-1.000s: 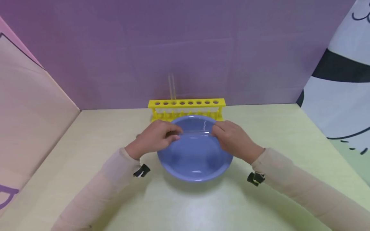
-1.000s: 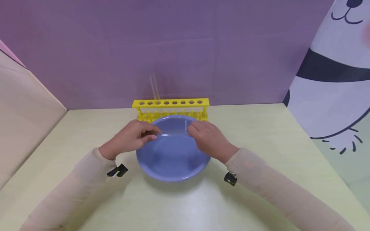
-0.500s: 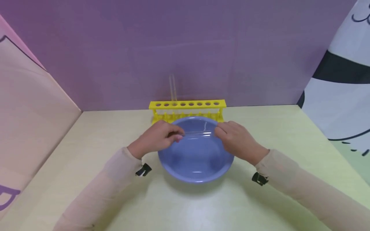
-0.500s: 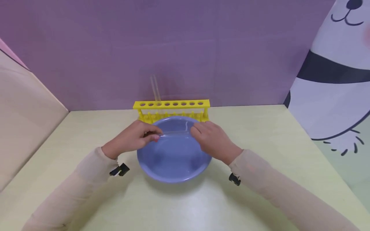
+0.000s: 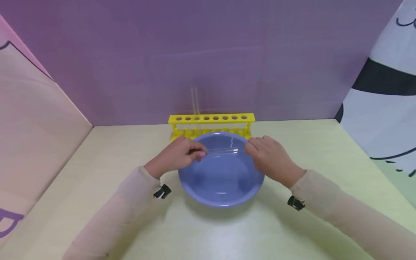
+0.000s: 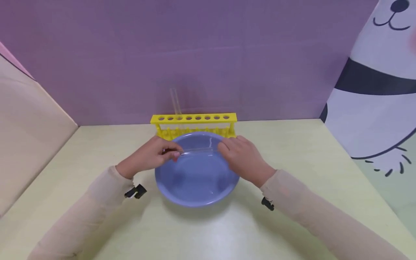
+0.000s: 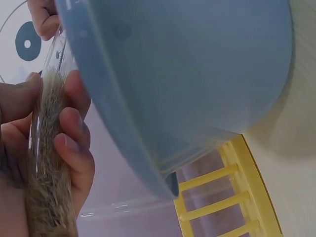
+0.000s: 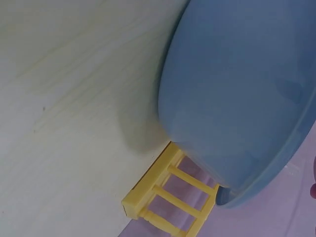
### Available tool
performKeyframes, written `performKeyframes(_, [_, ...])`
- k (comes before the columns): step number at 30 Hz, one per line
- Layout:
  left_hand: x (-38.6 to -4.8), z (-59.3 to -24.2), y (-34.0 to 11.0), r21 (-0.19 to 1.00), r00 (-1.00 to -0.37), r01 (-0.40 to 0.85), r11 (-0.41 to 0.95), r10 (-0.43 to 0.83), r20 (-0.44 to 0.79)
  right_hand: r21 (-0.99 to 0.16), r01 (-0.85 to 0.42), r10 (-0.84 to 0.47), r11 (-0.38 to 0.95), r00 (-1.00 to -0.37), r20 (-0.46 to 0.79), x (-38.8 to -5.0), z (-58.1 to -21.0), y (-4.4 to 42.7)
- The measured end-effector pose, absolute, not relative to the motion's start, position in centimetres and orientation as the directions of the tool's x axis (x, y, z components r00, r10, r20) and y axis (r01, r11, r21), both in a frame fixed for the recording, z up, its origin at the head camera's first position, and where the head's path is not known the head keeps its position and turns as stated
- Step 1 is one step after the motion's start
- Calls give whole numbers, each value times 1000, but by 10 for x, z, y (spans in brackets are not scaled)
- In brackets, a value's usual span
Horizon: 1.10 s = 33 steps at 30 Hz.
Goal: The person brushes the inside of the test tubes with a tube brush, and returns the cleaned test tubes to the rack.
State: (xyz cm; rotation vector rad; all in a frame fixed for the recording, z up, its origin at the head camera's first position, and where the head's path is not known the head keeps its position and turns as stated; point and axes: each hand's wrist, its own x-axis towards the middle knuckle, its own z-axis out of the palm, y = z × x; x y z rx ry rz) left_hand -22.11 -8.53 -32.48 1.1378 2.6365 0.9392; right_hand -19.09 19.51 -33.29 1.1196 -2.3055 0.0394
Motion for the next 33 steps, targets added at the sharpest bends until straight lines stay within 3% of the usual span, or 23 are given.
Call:
performKeyframes(5, [-220,-323,-86,617,-716,587,523,692,95,221,-743,-715,632,-449,535,-191,-334,198])
performKeyframes(23, [-218,-322,-88,651,-734,538,535,677,50,176,-727,-683,663,-492,541,-183,-333,210])
performKeyframes(33, [-216,-327,-92,626,-717,577,525,692,82,6,-744,-654,669,-584,481,-184,-327,214])
